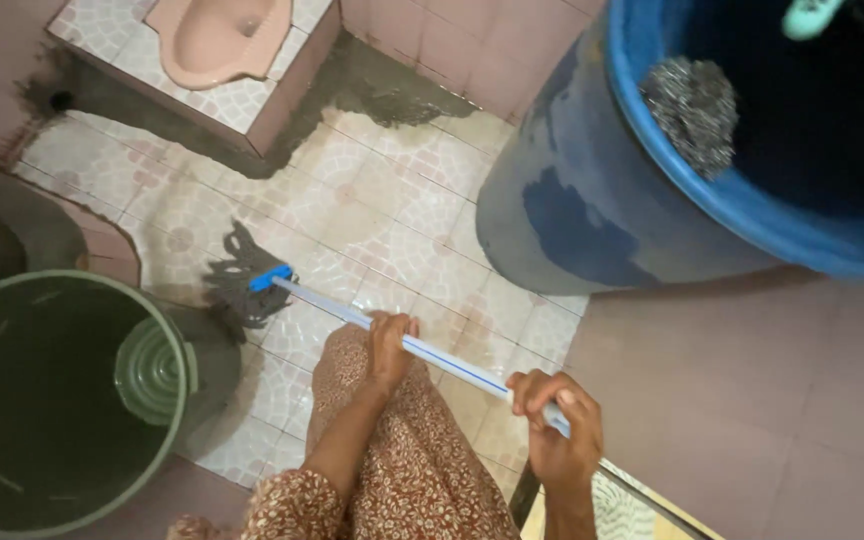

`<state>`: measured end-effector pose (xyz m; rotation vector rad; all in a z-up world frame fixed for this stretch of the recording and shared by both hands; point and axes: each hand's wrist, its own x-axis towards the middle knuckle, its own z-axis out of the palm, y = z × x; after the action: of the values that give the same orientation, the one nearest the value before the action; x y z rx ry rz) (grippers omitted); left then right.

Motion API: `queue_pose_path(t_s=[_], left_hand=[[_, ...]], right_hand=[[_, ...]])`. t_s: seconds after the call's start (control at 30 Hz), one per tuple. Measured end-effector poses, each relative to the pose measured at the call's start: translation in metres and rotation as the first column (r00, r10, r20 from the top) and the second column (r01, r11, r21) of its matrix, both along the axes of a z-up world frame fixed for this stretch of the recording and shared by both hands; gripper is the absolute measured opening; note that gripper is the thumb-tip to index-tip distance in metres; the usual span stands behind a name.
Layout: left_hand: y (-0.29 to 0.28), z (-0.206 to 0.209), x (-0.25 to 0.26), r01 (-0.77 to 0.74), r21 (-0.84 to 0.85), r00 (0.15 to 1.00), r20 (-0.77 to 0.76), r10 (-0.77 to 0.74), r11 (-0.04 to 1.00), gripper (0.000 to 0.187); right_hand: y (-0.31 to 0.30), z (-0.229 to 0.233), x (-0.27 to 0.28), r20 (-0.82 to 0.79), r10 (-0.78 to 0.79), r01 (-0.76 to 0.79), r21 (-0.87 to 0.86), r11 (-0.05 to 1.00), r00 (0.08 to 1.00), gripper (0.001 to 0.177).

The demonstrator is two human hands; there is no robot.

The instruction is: Mopping a tiled bathroom floor around a squat toilet and water buckets.

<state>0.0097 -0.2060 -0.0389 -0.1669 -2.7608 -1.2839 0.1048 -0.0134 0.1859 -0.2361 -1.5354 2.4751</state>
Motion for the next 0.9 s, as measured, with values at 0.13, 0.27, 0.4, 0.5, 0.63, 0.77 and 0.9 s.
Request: queue_pose_path(t_s=[0.13, 0.27, 0.4, 0.5, 0.63, 0.77, 0.9], left_hand=[[0.065, -0.006, 0.023, 0.090, 0.112, 0.993, -0.087, -0.080, 0.990, 0.023], [0.127, 0.023, 0.030, 0.332, 0.253, 0.941, -0.155, -0.301, 0.909, 0.014], [0.189, -0.003, 0.026, 0.594, 0.228, 0.804, -0.129, -0.581, 0.772, 0.018], [0.212, -0.018, 0.006, 0.730, 0.108, 0.683, -0.089, -0.725, 0.675, 0.015], [0.206, -0.048, -0.027, 0.828, 0.052, 0.560, -0.031, -0.828, 0.558, 0.011], [0.195, -0.067, -0.074, 0.863, -0.003, 0.505, -0.026, -0.863, 0.505, 0.013], [0.171, -0.085, -0.146, 0.817, -0.030, 0.576, -0.010, -0.818, 0.576, 0.009]], right_hand=[[0.041, 0.021, 0.048, -0.027, -0.069, 0.069, -0.008, 0.998, 0.997, 0.037], [0.068, 0.035, 0.088, -0.062, -0.251, 0.258, 0.158, 0.953, 0.966, 0.037], [0.098, 0.010, 0.130, -0.087, -0.367, 0.377, 0.249, 0.892, 0.926, 0.038], [0.087, -0.023, 0.134, -0.137, -0.500, 0.514, 0.341, 0.787, 0.855, 0.041], [0.063, -0.080, 0.135, -0.121, -0.590, 0.599, 0.247, 0.761, 0.799, 0.043], [0.049, -0.115, 0.105, -0.125, -0.624, 0.637, 0.169, 0.752, 0.771, 0.042], [0.011, -0.091, -0.005, -0.072, -0.646, 0.628, 0.340, 0.700, 0.760, 0.041]])
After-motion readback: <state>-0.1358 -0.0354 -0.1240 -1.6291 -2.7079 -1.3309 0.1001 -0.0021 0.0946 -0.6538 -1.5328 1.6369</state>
